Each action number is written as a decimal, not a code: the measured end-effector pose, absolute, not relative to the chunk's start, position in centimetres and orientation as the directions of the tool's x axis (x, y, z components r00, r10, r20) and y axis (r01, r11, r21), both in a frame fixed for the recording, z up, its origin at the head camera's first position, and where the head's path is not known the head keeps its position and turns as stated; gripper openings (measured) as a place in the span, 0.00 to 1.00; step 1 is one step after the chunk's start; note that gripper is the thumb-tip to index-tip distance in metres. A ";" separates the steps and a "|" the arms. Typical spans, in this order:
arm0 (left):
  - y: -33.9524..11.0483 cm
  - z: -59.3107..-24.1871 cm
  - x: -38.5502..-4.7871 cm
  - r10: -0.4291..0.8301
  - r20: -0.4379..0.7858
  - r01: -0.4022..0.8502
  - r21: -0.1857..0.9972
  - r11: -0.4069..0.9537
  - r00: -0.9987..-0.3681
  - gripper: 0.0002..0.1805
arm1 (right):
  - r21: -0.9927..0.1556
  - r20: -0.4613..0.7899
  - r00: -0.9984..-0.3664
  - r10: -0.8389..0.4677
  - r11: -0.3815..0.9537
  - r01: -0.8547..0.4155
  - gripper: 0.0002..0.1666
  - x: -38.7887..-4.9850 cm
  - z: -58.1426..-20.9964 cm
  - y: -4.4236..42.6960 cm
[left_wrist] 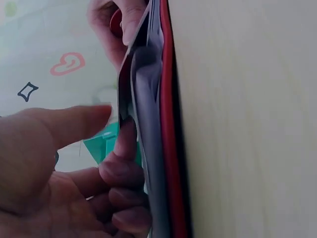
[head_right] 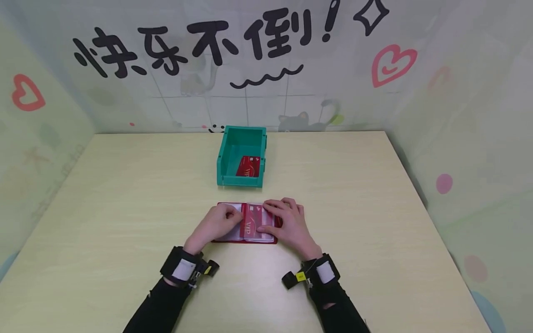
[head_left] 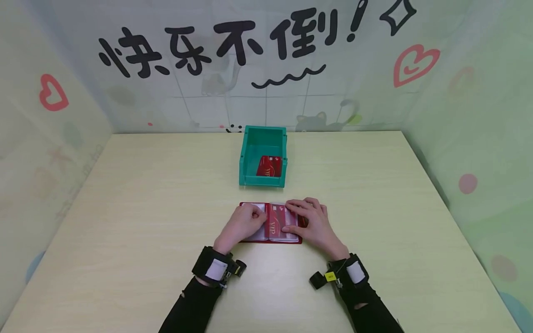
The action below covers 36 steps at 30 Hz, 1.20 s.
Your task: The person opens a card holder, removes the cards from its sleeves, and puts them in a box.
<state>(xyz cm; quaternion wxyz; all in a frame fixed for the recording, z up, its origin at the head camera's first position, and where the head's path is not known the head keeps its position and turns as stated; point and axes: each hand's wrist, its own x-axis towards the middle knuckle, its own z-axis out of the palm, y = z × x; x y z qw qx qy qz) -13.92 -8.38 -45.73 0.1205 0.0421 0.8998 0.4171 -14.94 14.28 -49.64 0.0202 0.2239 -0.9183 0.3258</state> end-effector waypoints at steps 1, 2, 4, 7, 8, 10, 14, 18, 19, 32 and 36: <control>-8.3 -45.7 -13.8 0.178 -0.170 -0.011 0.753 0.657 -0.969 0.13 | -0.592 0.184 -0.899 -0.398 0.685 -0.424 0.40 -14.9 -49.6 14.3; -8.2 -45.7 -13.8 0.175 -0.164 -0.005 0.743 0.669 -0.971 0.14 | -0.594 0.185 -0.899 -0.397 0.684 -0.424 0.40 -14.9 -49.6 14.3; -8.2 -45.5 -13.6 0.159 -0.155 0.000 0.717 0.697 -0.975 0.14 | -0.591 0.187 -0.897 -0.400 0.684 -0.428 0.40 -14.9 -49.7 14.4; -8.8 -44.7 -13.6 0.112 -0.200 -0.064 0.706 0.705 -0.973 0.12 | -0.588 0.190 -0.894 -0.405 0.682 -0.435 0.39 -15.0 -49.8 14.4; -9.2 -44.2 -13.7 0.096 -0.215 -0.087 0.706 0.703 -0.972 0.11 | -0.588 0.191 -0.893 -0.407 0.681 -0.436 0.39 -15.0 -49.8 14.4; -10.0 -42.9 -14.1 0.072 -0.230 -0.117 0.710 0.694 -0.970 0.11 | -0.589 0.196 -0.892 -0.408 0.678 -0.440 0.39 -15.0 -49.8 14.3; -11.1 -39.9 -15.7 0.040 -0.185 -0.110 0.729 0.676 -0.982 0.17 | -0.602 0.212 -0.892 -0.400 0.666 -0.442 0.38 -15.0 -49.7 14.3; -10.5 -38.8 -18.3 0.020 -0.062 -0.035 0.773 0.633 -0.998 0.25 | -0.610 0.229 -0.889 -0.396 0.654 -0.448 0.38 -14.9 -49.7 14.2; -10.2 -38.8 -19.0 0.014 -0.031 -0.016 0.787 0.616 -0.999 0.26 | -0.611 0.234 -0.888 -0.396 0.651 -0.451 0.38 -14.9 -49.8 14.2; -5.5 -42.5 -25.1 -0.069 0.052 -0.004 0.773 0.634 -0.996 0.18 | -0.589 0.271 -0.875 -0.401 0.650 -0.480 0.37 -15.2 -50.6 14.4; -4.7 -43.0 -25.4 -0.049 0.037 -0.009 0.705 0.709 -0.998 0.15 | -0.585 0.266 -0.877 -0.400 0.656 -0.477 0.37 -15.2 -50.5 14.4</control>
